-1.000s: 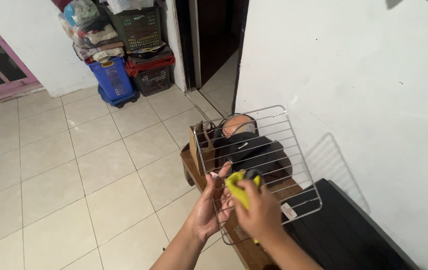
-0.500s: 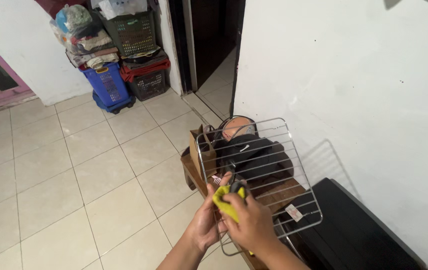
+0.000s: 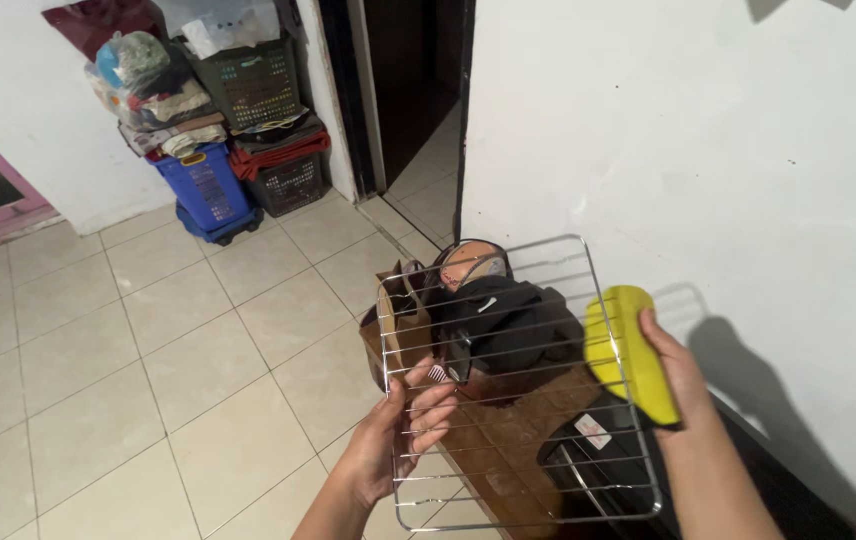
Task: The person wipes a metal wire rack with a yellow cloth, holding the rack with one hand and cleaning its surface with the other. The person repeatedly wipes different sections of the rack while standing in a tiled room.
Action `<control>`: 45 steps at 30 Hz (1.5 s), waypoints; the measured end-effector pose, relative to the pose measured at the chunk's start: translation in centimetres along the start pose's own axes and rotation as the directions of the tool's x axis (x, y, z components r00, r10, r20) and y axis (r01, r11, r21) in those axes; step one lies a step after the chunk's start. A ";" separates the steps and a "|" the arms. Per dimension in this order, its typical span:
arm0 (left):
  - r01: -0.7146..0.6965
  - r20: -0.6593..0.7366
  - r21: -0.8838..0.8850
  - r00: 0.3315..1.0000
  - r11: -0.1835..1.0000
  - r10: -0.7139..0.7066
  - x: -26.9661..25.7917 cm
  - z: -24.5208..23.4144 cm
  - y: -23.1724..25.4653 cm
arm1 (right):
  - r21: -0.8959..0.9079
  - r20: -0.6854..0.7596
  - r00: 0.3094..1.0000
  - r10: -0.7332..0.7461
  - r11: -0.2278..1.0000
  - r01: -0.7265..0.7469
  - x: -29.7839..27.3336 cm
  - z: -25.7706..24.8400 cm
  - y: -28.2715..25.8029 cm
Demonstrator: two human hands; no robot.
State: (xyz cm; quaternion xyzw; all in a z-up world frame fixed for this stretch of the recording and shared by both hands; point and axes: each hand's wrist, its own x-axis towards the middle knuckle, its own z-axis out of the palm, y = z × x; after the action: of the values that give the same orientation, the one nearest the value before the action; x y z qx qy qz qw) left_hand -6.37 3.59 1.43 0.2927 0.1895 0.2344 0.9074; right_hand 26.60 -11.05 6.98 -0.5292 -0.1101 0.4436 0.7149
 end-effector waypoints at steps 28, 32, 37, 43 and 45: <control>-0.021 -0.127 0.850 0.962 0.527 0.243 1.3 11.6 -11.9 | -0.375 -0.001 0.916 -0.401 0.849 0.372 -7.3 6.6 4.4; -0.001 -0.187 0.384 0.979 0.923 0.079 1.7 10.1 -11.7 | -0.489 -0.199 0.943 -0.267 0.861 0.141 -6.3 3.3 2.1; 0.092 -0.152 -0.100 0.983 0.991 -0.106 -1.2 8.2 -11.5 | -0.697 -0.235 0.815 -0.529 0.676 0.237 -6.4 -6.7 0.4; 0.072 -0.101 -0.115 0.991 0.991 -0.084 -1.6 6.1 -15.0 | -0.687 -0.179 0.940 -0.289 0.721 0.091 -4.2 -17.1 4.2; 0.064 -0.094 -0.072 0.993 0.995 -0.071 -1.1 6.0 -16.1 | -0.533 -0.133 0.984 -0.115 0.846 0.027 -3.9 -18.4 4.4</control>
State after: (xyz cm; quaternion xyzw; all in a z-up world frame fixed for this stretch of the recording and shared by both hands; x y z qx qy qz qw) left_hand 0.72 -11.18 -3.75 0.2428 0.2345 0.2237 0.9143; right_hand 33.57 -25.91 -3.26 -0.7348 -0.1901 0.3253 0.5641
